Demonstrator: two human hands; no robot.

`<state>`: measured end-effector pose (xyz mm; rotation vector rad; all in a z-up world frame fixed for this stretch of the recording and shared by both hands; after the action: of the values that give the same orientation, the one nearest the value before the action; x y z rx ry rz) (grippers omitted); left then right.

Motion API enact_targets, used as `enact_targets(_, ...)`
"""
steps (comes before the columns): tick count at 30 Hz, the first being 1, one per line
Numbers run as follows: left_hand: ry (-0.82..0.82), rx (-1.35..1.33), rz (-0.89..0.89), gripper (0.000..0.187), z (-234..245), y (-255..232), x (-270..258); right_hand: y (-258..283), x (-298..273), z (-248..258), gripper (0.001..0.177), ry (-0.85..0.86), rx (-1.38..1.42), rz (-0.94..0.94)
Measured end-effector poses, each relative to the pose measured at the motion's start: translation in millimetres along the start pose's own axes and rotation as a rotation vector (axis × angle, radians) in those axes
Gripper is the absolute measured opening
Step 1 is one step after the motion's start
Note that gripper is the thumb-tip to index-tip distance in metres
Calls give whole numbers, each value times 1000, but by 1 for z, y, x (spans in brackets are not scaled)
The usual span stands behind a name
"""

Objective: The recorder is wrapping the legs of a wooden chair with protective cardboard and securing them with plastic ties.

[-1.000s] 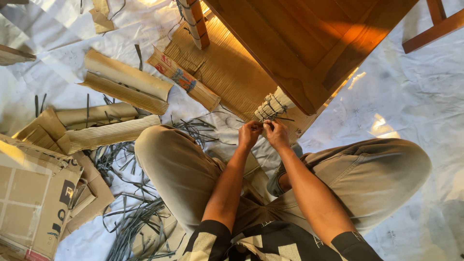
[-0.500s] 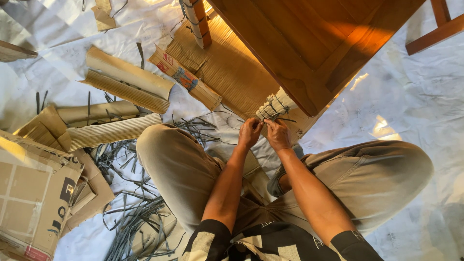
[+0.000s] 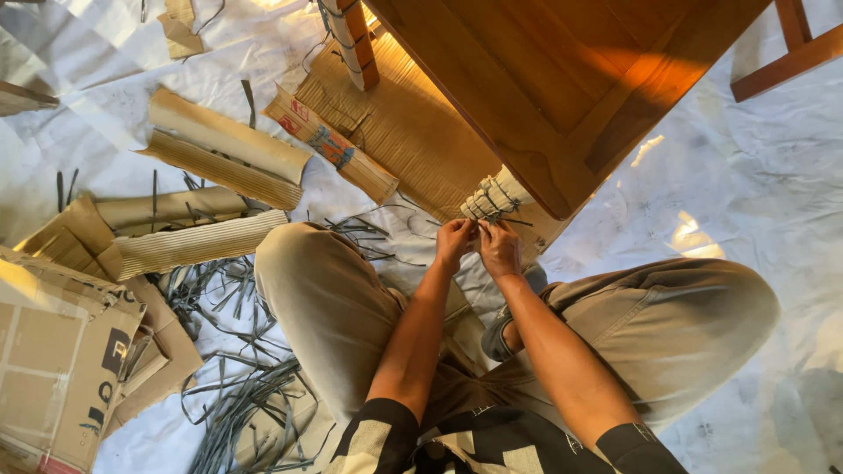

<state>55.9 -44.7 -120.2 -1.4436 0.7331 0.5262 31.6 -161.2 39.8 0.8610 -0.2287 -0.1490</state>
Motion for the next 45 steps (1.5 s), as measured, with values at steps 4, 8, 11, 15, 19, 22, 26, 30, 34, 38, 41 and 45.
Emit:
enact_targets(4, 23, 1, 57, 26, -4, 10, 12, 12, 2, 4, 16, -8, 9, 2)
enact_targets(8, 14, -8, 70, 20, -6, 9, 11, 12, -1, 4, 16, -57, -5, -103)
enact_targets(11, -3, -24, 55, 18, -5, 3, 7, -7, -6, -2, 22, -150, -15, -210)
enact_targets(15, -23, -60, 29, 16, -1, -8, -4, -16, -8, -4, 21, -214, -30, -267)
enact_targets(19, -27, -37, 11, 17, -2, 2, 8, -19, -8, -5, 27, -177, -69, -255)
enact_targets(22, -42, -29, -18, 18, -2, -1, 6, 4, -6, 4, 11, -133, -35, -175)
enact_targets(26, -75, -5, -50, 17, -4, 16, 29, -2, -9, -4, 21, -23, -74, -102)
enact_targets(30, -114, 79, -112, 16, 3, 12, 28, -3, -10, -10, 33, 74, -87, -96)
enact_targets(34, -136, 329, -122, 18, 10, -20, -4, -26, -1, -17, 24, 74, -48, -52)
enact_targets(38, -155, 446, -166, 18, 11, -14, 4, -50, -1, -29, 21, 110, -18, -120)
enact_targets(41, -148, 487, -198, 22, 13, -34, -18, -56, -2, -33, 20, 106, 8, -120)
enact_targets(45, -159, 518, -241, 31, 13, -71, -60, -48, -1, -31, 21, 117, 46, -146)
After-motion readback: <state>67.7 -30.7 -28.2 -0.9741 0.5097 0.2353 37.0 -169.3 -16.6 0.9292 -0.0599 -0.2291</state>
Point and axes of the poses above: each hand's wrist, its own x-axis towards the middle knuckle, its own z-axis out of the back of the hand, y = z × x, the point moved 8 cm from there along x, towards the middle knuckle, and after that the axes turned 13 degrees about x, right-handed, at the moved point
